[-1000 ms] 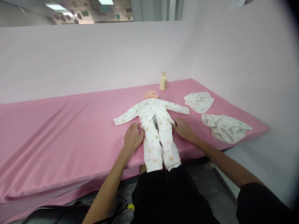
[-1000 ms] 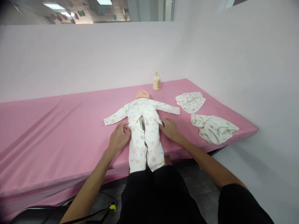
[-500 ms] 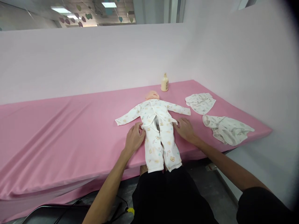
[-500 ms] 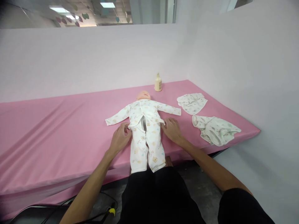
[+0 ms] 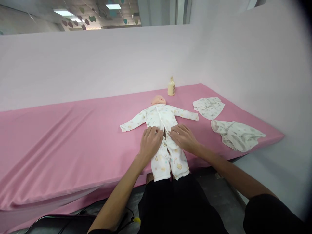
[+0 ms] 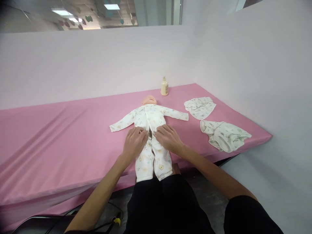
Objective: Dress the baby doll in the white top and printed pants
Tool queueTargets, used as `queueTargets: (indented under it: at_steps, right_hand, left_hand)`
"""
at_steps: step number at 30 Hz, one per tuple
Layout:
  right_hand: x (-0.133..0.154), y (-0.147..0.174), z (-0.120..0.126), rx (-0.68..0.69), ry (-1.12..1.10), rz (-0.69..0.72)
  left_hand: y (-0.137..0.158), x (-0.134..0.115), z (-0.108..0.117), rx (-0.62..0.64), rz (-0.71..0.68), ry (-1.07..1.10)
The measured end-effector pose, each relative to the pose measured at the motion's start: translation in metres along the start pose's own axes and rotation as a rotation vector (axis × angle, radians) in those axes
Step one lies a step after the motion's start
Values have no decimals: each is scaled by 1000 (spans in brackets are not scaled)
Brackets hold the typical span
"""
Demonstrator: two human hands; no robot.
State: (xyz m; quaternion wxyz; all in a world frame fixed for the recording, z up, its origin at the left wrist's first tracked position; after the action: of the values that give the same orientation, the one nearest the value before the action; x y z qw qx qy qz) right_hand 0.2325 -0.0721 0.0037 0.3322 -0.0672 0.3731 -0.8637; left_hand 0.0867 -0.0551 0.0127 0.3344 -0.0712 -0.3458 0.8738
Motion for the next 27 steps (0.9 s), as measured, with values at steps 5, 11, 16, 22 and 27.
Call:
queueTargets:
  at_steps: [5, 11, 16, 22, 27]
  right_hand:
    - [-6, -2, 5, -16, -79, 56]
    - [-37, -31, 7, -143, -295, -182]
    - [-68, -71, -24, 49, -352, -421]
    - [-97, -132, -71, 340, -147, -598]
    - [-91, -166, -93, 598, 68, -481]
  left_hand:
    - [-4, 1, 10, 200, -31, 111]
    - [-22, 18, 20, 240, 176, 435]
    - [-24, -2, 5, 488, 46, 456]
    - [-32, -13, 18, 604, -40, 405]
    - [-61, 18, 23, 672, 86, 450]
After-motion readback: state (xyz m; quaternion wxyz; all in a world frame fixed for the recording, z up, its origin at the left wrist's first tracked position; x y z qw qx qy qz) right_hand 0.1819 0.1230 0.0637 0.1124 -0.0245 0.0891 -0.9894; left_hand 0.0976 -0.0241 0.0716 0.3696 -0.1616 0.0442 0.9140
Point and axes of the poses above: each hand's wrist, its own y-axis away from the middle knuckle, its own z-axis out of the back of the hand, x = y × z, the point moved 6 cm from there along -y, towards the middle knuckle, and after that the axes turned 3 degrees about z, right-handed, at the moved point
